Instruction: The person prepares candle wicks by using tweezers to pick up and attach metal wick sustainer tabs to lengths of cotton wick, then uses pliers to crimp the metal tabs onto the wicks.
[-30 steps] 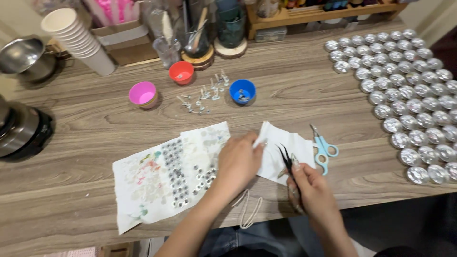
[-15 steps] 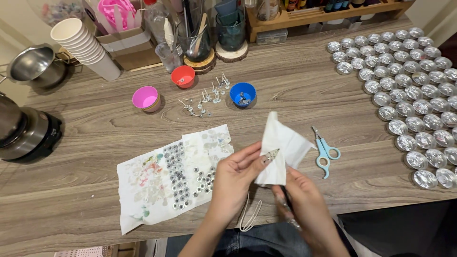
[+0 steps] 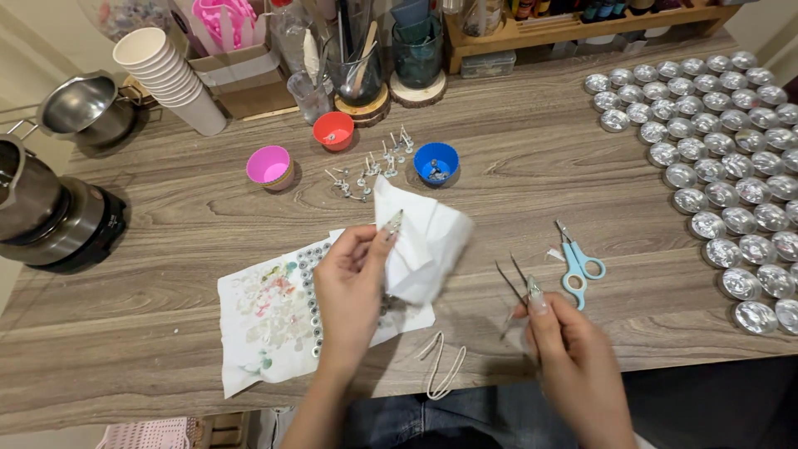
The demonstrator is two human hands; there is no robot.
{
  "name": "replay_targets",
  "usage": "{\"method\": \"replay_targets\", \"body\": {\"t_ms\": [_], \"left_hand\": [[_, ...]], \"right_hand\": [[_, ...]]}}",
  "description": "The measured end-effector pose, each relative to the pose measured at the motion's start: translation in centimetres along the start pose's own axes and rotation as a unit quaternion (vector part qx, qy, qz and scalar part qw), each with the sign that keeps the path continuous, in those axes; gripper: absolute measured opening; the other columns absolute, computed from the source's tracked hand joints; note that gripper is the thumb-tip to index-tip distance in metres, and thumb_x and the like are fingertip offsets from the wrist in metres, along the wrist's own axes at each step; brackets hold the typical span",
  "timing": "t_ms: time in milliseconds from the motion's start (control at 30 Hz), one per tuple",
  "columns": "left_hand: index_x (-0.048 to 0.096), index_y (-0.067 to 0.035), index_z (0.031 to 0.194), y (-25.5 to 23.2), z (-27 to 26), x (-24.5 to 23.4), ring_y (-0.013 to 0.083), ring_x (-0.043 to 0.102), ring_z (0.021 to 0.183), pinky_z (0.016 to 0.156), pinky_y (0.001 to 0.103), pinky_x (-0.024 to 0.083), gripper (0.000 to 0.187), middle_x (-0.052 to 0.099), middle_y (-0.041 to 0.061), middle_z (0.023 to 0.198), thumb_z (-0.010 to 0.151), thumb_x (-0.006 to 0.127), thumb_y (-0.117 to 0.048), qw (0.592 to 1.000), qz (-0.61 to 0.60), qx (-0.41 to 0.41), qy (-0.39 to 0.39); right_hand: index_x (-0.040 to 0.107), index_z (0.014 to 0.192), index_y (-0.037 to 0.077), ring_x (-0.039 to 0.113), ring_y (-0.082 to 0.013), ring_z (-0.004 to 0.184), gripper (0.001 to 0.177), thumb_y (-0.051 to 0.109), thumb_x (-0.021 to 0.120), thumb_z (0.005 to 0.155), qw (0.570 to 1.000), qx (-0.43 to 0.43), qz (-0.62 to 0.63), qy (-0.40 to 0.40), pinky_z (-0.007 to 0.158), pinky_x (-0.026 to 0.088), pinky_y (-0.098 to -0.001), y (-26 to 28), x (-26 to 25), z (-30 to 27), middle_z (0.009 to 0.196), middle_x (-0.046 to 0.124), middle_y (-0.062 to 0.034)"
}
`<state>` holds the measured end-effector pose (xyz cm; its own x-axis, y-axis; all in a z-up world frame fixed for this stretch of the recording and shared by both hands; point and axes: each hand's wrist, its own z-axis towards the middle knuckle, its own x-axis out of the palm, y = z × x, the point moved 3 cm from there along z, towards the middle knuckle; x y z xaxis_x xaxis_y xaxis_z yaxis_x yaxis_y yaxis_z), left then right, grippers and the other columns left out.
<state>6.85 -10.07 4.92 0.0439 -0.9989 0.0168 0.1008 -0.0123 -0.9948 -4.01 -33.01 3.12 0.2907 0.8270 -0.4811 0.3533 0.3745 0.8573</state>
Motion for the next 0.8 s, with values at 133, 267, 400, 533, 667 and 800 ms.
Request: {"method": "replay_targets", "body": {"t_ms": [133, 267, 400, 533, 667, 800], "left_hand": [[0.075, 0.004, 0.117, 2.2, -1.3, 1.5, 0.0071, 0.062, 0.075, 0.068, 0.023, 0.049, 0.029, 0.075, 0.006, 0.092, 0.103, 0.061, -0.017, 0.976, -0.160, -0.123, 0.086], [0.069, 0.010, 0.118, 2.1, -3.9, 3.4, 0.0130, 0.070, 0.087, 0.081, 0.029, 0.056, 0.028, 0.076, 0.012, 0.101, 0.106, 0.060, -0.014, 0.910, -0.321, -0.184, 0.188], [0.065, 0.005, 0.127, 1.6, -4.3, 3.5, 0.0133, 0.072, 0.092, 0.087, 0.029, 0.058, 0.031, 0.077, 0.009, 0.106, 0.098, 0.059, -0.005, 0.886, -0.323, -0.252, 0.217], [0.064, 0.008, 0.124, 1.1, -4.3, 3.1, 0.0187, 0.071, 0.080, 0.074, 0.032, 0.059, 0.025, 0.074, 0.013, 0.099, 0.103, 0.059, -0.005, 0.866, -0.354, -0.190, 0.299], [0.064, 0.008, 0.118, 1.7, -4.5, 2.6, 0.0178, 0.070, 0.078, 0.071, 0.029, 0.056, 0.019, 0.074, 0.013, 0.098, 0.103, 0.060, -0.003, 0.911, -0.270, -0.148, 0.275], [0.064, 0.005, 0.114, 1.9, -5.4, 3.8, 0.0103, 0.069, 0.091, 0.081, 0.025, 0.056, 0.016, 0.073, 0.008, 0.102, 0.101, 0.060, -0.002, 0.958, -0.179, -0.061, 0.214]], "right_hand": [[0.066, 0.096, -0.002, 0.037, -0.0100, 0.040, 0.041, 0.031, 0.043, 0.104, 0.910, 0.111, 0.338, 0.213, 0.037, 0.030, -0.0268, -0.2, 1.4, -0.6, 0.053, 0.045, -0.0007], [0.059, 0.097, -0.002, 0.032, -0.0109, 0.036, 0.037, 0.029, 0.040, 0.104, 0.824, 0.185, 0.447, 0.295, 0.035, 0.029, -0.0270, 0.6, 3.0, -1.2, 0.049, 0.040, -0.0005], [0.057, 0.096, -0.001, 0.030, -0.0106, 0.033, 0.038, 0.030, 0.040, 0.106, 0.783, 0.201, 0.483, 0.337, 0.034, 0.029, -0.0270, 0.7, 3.4, -1.6, 0.049, 0.040, -0.0002], [0.056, 0.100, -0.002, 0.029, -0.0074, 0.030, 0.039, 0.032, 0.038, 0.108, 0.751, 0.185, 0.493, 0.398, 0.031, 0.029, -0.0250, 1.1, 3.3, -1.9, 0.050, 0.040, 0.0014], [0.057, 0.102, -0.005, 0.033, -0.0083, 0.030, 0.041, 0.030, 0.037, 0.106, 0.799, 0.152, 0.436, 0.385, 0.029, 0.029, -0.0249, 1.3, 3.1, -2.4, 0.053, 0.044, -0.0014], [0.059, 0.109, -0.001, 0.033, -0.0106, 0.025, 0.037, 0.028, 0.038, 0.101, 0.831, 0.170, 0.358, 0.390, 0.026, 0.028, -0.0263, -0.9, 2.3, -2.2, 0.048, 0.047, -0.0033]]}}
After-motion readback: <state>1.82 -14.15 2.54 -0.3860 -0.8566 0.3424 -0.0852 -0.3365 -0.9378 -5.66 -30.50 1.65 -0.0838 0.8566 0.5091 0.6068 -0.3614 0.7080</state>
